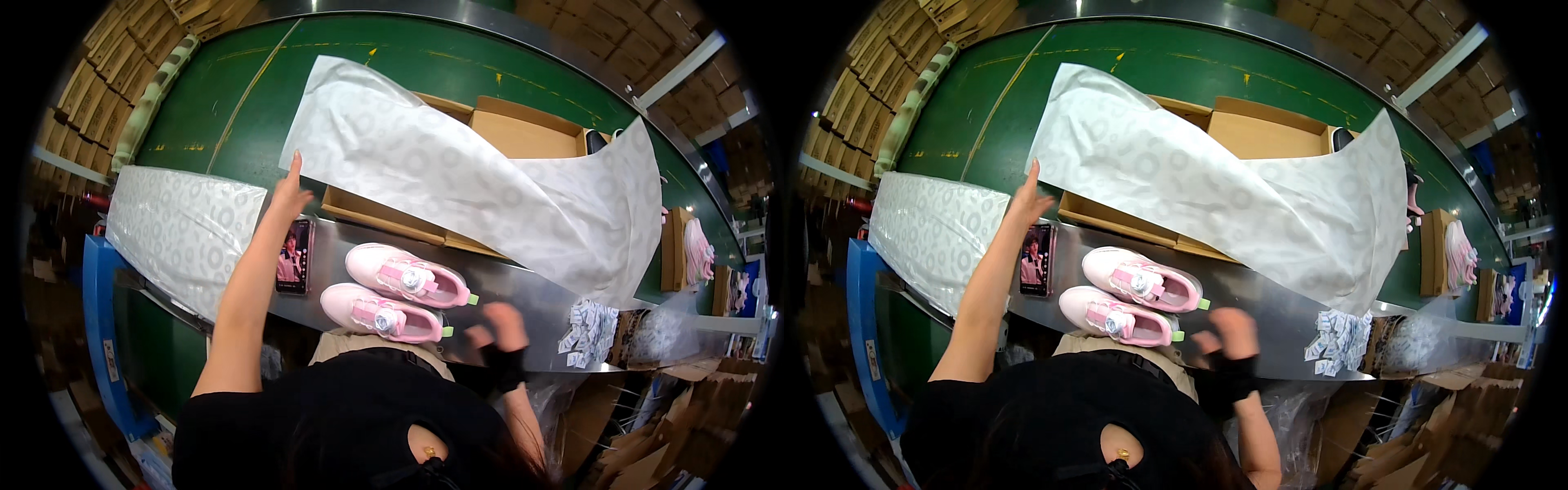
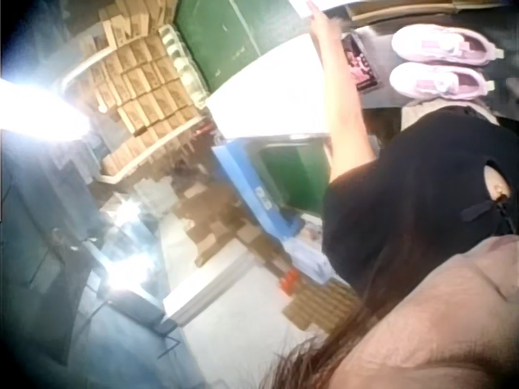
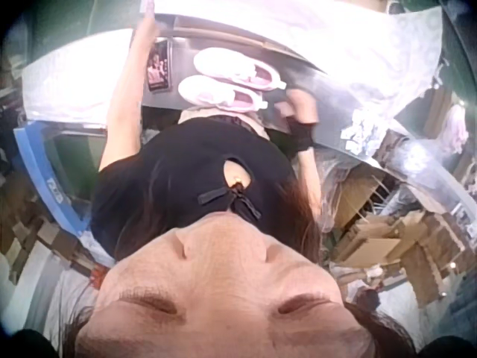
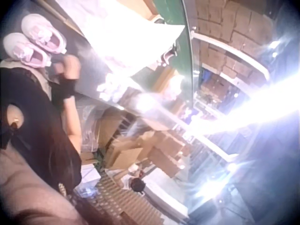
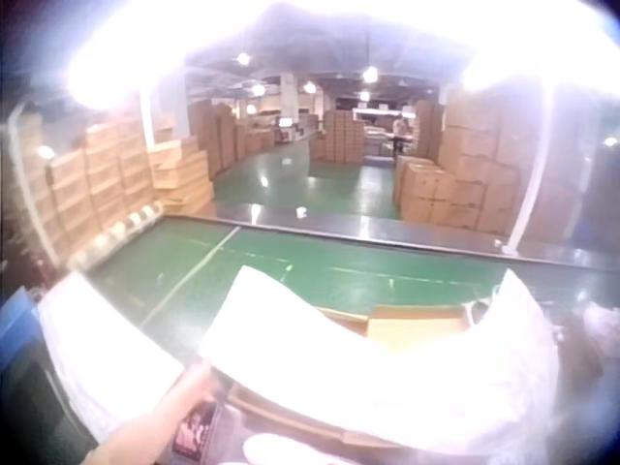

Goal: The person packs shoes into boxes by inserting silica gel packets, lining the shoeboxes with wrapping paper, placing the shoes inside, closing the boxes, and setting them onto the conveyor belt.

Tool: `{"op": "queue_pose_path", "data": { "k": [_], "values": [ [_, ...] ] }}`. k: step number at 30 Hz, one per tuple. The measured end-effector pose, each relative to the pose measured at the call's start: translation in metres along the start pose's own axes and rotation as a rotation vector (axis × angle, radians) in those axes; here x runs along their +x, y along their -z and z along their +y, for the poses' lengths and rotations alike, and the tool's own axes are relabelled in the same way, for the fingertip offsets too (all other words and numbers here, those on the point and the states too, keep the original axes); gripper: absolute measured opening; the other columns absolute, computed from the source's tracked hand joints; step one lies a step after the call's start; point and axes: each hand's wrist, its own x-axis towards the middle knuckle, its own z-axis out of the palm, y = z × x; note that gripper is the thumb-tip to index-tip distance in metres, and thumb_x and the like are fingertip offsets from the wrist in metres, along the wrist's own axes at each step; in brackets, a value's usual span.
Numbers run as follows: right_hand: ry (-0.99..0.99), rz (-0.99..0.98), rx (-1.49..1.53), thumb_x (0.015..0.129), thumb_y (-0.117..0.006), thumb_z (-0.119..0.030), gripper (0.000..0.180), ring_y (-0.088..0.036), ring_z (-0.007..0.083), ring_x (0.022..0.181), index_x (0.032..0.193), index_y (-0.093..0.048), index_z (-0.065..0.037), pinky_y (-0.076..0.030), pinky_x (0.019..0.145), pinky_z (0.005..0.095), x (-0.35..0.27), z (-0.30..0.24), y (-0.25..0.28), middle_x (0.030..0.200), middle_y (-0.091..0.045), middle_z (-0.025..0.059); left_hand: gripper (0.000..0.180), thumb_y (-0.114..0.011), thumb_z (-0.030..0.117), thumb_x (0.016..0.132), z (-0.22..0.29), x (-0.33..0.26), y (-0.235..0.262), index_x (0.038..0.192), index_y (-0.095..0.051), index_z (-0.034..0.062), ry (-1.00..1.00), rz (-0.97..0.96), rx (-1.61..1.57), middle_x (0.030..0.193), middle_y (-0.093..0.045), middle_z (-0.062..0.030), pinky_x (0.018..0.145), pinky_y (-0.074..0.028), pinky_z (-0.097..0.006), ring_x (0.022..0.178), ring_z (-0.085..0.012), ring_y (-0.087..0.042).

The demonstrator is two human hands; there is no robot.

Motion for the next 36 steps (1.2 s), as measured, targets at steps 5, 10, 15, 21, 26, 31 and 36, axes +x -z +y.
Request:
{"op": "queue_pose_path", "data": {
  "k": [5,10,15,21,26,31,36],
  "values": [
    [0.455,-0.324,-0.27,0.06,-0.056,-0.015,0.012,-0.052,0.0256,0.092,0.067,-0.059,-0.007,-0.038,0.074,0.0491,-0.005,-0.03,-0.077,0.067,-0.054,0.0054,0.054,-0.059,0.037,0.077,-0.021,0.034,-0.044,0.114,-0.046,-0.0003,0.304,-0.301,-0.687,0.114,-0.048,-0.0159,0.092,-0.039,-0.039,0.107,-0.0259,-0.046],
    [0.212,-0.46,-0.082,0.063,-0.062,-0.024,0.016,-0.05,0.0264,0.095,0.065,-0.061,-0.008,-0.034,0.085,0.0488,0.046,-0.051,-0.016,0.064,-0.056,0.0073,0.036,-0.049,0.018,0.086,-0.028,-0.005,-0.058,0.116,-0.044,-0.0011,0.2,-0.28,-0.664,0.118,-0.048,-0.0134,0.094,-0.037,-0.041,0.109,-0.0262,-0.045],
    [-0.689,0.041,0.728,0.081,-0.057,-0.021,0.02,-0.054,0.01,0.062,0.082,-0.058,-0.001,-0.043,0.056,0.0235,0.052,-0.025,0.058,0.071,-0.059,0.0043,0.036,-0.041,0.016,0.088,-0.064,-0.007,-0.034,0.122,-0.037,0.0044,0.228,-0.173,-0.628,0.12,-0.045,-0.0132,0.086,-0.038,-0.055,0.11,-0.0302,-0.043],
    [-0.858,0.478,0.828,0.084,-0.05,-0.033,0.034,-0.053,0.0146,0.065,0.092,-0.054,0.0,-0.046,0.058,0.0273,0.085,0.043,0.073,0.08,-0.056,0.007,0.037,-0.041,0.012,0.087,-0.077,-0.006,-0.031,0.122,-0.035,0.0045,0.174,-0.105,-0.621,0.117,-0.046,-0.0125,0.081,-0.044,-0.051,0.104,-0.0289,-0.048],
    [-0.651,0.347,0.932,0.083,-0.051,-0.032,0.033,-0.053,0.0146,0.061,0.09,-0.055,-0.001,-0.045,0.058,0.0269,0.12,-0.018,0.054,0.074,-0.058,0.0065,0.032,-0.044,0.012,0.084,-0.074,-0.017,-0.031,0.113,-0.042,-0.0019,-0.135,0.067,-0.407,0.107,-0.053,-0.0141,0.073,-0.048,-0.038,0.093,-0.0253,-0.055],
    [-0.597,-0.105,0.939,0.083,-0.051,-0.03,0.031,-0.055,0.0143,0.065,0.085,-0.057,0.001,-0.042,0.06,0.0267,0.168,-0.04,-0.036,0.071,-0.059,0.0077,0.026,-0.048,0.016,0.084,-0.072,-0.009,-0.017,0.095,-0.051,-0.0075,-0.531,0.354,0.178,0.085,-0.057,-0.0209,0.069,-0.044,-0.037,0.083,-0.03,-0.056],
    [-0.486,-0.144,0.394,0.078,-0.054,-0.027,0.033,-0.056,0.0345,0.078,0.088,-0.057,0.003,-0.042,0.069,0.0388,0.2,-0.017,-0.145,0.081,-0.058,0.0229,0.028,-0.049,0.017,0.084,-0.016,-0.063,-0.015,0.093,-0.051,-0.009,-0.556,0.393,0.382,0.077,-0.056,-0.0253,0.073,-0.041,-0.041,0.077,-0.0377,-0.055]
  ]
}}
